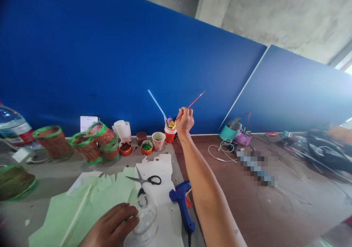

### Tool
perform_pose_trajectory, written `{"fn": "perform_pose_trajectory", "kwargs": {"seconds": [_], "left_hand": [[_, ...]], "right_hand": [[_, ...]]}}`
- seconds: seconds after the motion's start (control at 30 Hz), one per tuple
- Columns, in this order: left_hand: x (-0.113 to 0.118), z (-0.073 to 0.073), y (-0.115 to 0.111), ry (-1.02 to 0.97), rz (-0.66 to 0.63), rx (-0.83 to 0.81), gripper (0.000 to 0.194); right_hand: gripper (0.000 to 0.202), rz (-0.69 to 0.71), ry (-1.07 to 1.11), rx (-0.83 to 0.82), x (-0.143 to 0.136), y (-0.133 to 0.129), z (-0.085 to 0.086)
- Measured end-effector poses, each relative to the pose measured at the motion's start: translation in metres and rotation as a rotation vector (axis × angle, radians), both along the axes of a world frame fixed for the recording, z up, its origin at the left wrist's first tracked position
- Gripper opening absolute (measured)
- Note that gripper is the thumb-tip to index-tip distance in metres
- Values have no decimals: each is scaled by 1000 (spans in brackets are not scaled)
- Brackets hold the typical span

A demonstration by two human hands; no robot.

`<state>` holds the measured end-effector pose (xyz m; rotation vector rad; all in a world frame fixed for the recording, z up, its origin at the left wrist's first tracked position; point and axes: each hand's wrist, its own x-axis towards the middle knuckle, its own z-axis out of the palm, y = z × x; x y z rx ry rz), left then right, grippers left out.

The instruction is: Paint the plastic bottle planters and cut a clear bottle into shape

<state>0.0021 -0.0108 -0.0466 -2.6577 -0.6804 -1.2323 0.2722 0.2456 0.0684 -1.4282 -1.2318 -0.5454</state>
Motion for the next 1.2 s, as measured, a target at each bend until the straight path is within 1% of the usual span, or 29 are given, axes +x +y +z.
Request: {"fn": "perform_pose_trajectory", "kwargs": {"seconds": [0.13, 0.23, 0.4, 0.53, 0.63, 0.73, 0.83, 1.03, 1.13, 1.2], "left_hand": [[0, 6, 0, -24, -8, 18, 25], [1, 13, 0, -9, -15, 14, 26], [2, 17, -3, -28, -24, -57, 23], [2, 21, -3, -44, -36, -55, 19], [2, 24, -3, -45, -51, -43, 18], [2, 23, -3, -46, -49, -42, 19], [1, 22, -2, -57, -60, -59, 20], [1, 26, -3, -34, -78, -69, 21], [2, 28, -4, -38, -72, -65, 21], [2, 26, -5, -47, -66, -59, 20]], "right_hand": [[18, -34, 25, -11, -5, -5, -7], [21, -29, 30, -24, -6, -12, -12], [30, 52, 43, 25, -5, -23, -26], [36, 91, 65, 80, -1, -27, -40], [34, 150, 26, 103, 4, -29, -46], [28, 170, 18, 117, 10, -30, -45], [26, 175, 36, 133, 14, -33, -39], [27, 190, 94, 164, 22, -56, -30], [28, 183, 118, 131, 31, -69, -33], [28, 173, 135, 99, 37, -77, -40]]}}
